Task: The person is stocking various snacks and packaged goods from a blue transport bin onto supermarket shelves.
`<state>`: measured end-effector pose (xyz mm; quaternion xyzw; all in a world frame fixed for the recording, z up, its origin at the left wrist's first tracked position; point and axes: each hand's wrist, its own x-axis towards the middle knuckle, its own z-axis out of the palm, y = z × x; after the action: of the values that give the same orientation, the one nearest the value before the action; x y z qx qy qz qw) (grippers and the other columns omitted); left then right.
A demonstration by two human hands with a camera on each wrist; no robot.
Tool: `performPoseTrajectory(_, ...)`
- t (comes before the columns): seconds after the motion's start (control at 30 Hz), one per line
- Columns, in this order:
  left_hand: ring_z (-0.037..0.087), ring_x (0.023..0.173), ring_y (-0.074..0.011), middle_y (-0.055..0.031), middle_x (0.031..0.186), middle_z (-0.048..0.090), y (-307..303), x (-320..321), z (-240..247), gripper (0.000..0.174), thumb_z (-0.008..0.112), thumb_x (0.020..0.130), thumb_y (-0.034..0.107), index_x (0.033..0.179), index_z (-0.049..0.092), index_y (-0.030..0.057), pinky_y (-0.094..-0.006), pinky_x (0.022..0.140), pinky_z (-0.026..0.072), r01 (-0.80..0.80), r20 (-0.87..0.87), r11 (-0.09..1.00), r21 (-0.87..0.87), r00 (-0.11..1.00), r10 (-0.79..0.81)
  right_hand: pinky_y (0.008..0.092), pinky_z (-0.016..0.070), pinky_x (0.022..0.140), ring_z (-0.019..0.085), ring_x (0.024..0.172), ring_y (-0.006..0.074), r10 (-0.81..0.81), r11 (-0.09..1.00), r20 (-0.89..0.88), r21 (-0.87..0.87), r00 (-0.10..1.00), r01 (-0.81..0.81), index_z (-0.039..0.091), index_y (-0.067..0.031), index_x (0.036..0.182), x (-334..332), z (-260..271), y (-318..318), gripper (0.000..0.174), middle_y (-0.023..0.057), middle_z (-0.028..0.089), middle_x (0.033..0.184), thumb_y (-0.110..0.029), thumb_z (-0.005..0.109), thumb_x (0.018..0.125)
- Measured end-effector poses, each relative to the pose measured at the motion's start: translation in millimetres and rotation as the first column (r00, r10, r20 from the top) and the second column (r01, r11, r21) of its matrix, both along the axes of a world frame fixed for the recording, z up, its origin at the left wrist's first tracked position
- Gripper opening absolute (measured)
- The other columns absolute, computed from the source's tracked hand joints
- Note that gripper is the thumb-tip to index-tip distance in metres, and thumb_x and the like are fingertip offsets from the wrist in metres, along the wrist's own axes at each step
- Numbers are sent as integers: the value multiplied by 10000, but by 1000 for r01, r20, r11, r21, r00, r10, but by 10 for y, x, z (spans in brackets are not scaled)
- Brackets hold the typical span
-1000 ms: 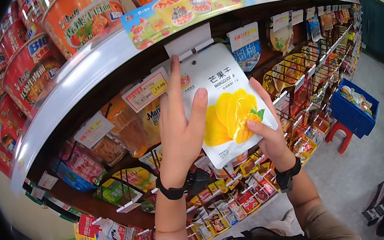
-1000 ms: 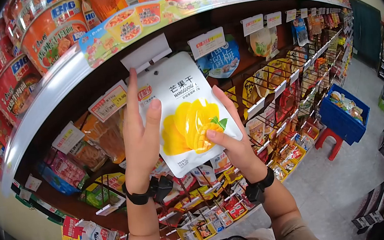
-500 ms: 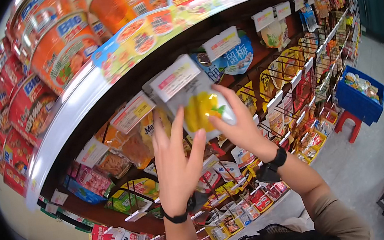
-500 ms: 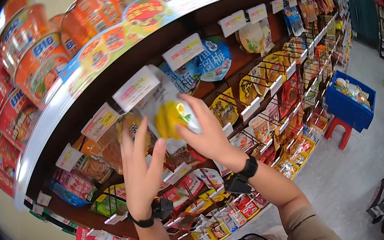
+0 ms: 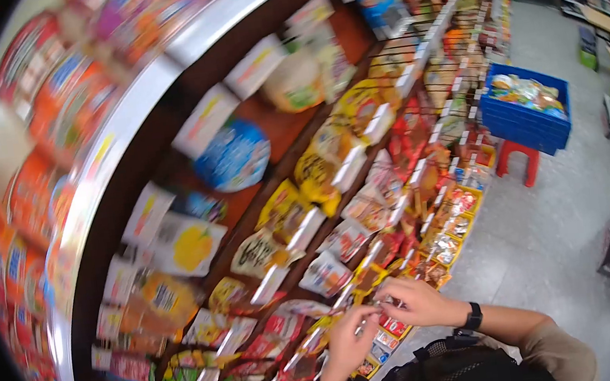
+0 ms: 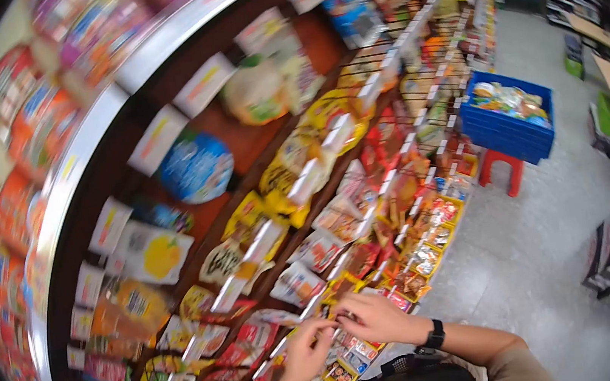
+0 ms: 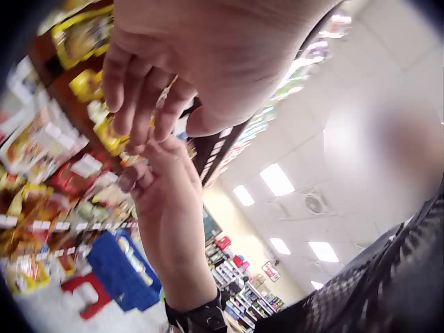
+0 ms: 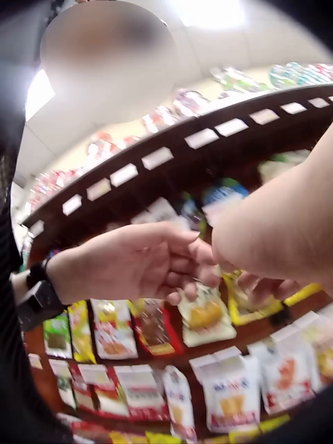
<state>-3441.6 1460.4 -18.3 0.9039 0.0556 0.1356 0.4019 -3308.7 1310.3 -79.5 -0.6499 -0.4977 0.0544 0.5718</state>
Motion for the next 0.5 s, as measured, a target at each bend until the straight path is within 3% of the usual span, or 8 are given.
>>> performPoseTrajectory(0.07, 646, 761, -173, -80, 903, 695, -114, 217, -865, 173, 662, 940, 147, 1069, 692, 34, -297, 700, 508, 82, -263, 992, -93, 959, -104, 385, 514, 660, 655, 764, 286, -179, 975, -103, -148, 978, 163, 644, -65, 1028, 191, -987, -542, 165, 120, 649, 857, -150, 637, 887)
performPoseTrajectory(0.1, 653, 758, -143, -79, 900, 705, -294, 372, -972, 195, 659, 951, 175, 1080, 692, 33, -287, 701, 517, 122, -378, 988, -92, 914, -148, 372, 520, 662, 658, 754, 268, -241, 958, -217, -207, 946, 196, 648, -56, 1032, 249, -1237, -920, 166, 118, 659, 856, -155, 635, 899)
performPoseTrajectory(0.17, 659, 775, -132, -86, 908, 713, -546, 675, -1397, 217, 656, 957, 198, 1088, 689, 28, -278, 706, 519, 258, -400, 964, -62, 879, -260, 347, 533, 667, 664, 734, 231, -368, 915, -415, -323, 832, 243, 655, -38, 1039, 387, -1526, -1637, 173, 115, 680, 855, -164, 629, 924)
performPoseTrajectory(0.2, 662, 783, -127, -90, 911, 717, -687, 879, -1561, 228, 654, 960, 209, 1092, 687, 26, -273, 709, 520, 322, -408, 946, -47, 858, -313, 355, 532, 666, 668, 732, 244, -480, 864, -398, -372, 782, 341, 657, -37, 1030, 496, -1518, -1933, 177, 121, 684, 852, -172, 632, 919)
performPoseTrajectory(0.27, 702, 810, -173, -105, 930, 735, -935, 1336, -1892, 243, 634, 969, 219, 1093, 682, 16, -302, 734, 537, 313, -398, 903, -295, 819, -413, 373, 531, 665, 678, 728, 272, -676, 727, -352, -462, 648, 508, 660, -34, 1012, 715, -1351, -2498, 187, 134, 694, 848, -189, 638, 910)
performPoseTrajectory(0.3, 691, 817, -149, -84, 935, 734, -1144, 1600, -1849, 238, 624, 977, 210, 1089, 679, 7, -291, 738, 531, 306, -370, 891, -337, 827, -424, 372, 531, 663, 683, 741, 271, -744, 641, -233, -514, 626, 570, 659, -32, 1020, 840, -1257, -2741, 195, 137, 694, 861, -193, 634, 913)
performPoseTrajectory(0.4, 656, 842, -108, -50, 944, 726, -1627, 2276, -1941, 225, 584, 1005, 183, 1087, 670, -9, -264, 773, 516, 322, -290, 829, -458, 827, -481, 375, 529, 653, 681, 726, 264, -842, 496, -49, -465, 537, 733, 659, -29, 1022, 1146, -1013, -3296, 199, 141, 696, 868, -195, 631, 918)
performPoseTrajectory(0.5, 623, 859, -102, -75, 973, 712, -2099, 2746, -1730, 236, 547, 1027, 176, 1099, 658, -20, -256, 764, 504, 267, -270, 683, -679, 775, -572, 358, 519, 628, 664, 690, 245, -904, 421, -105, -384, 415, 822, 660, -25, 1025, 1337, -907, -3576, 184, 130, 698, 854, -178, 631, 926)
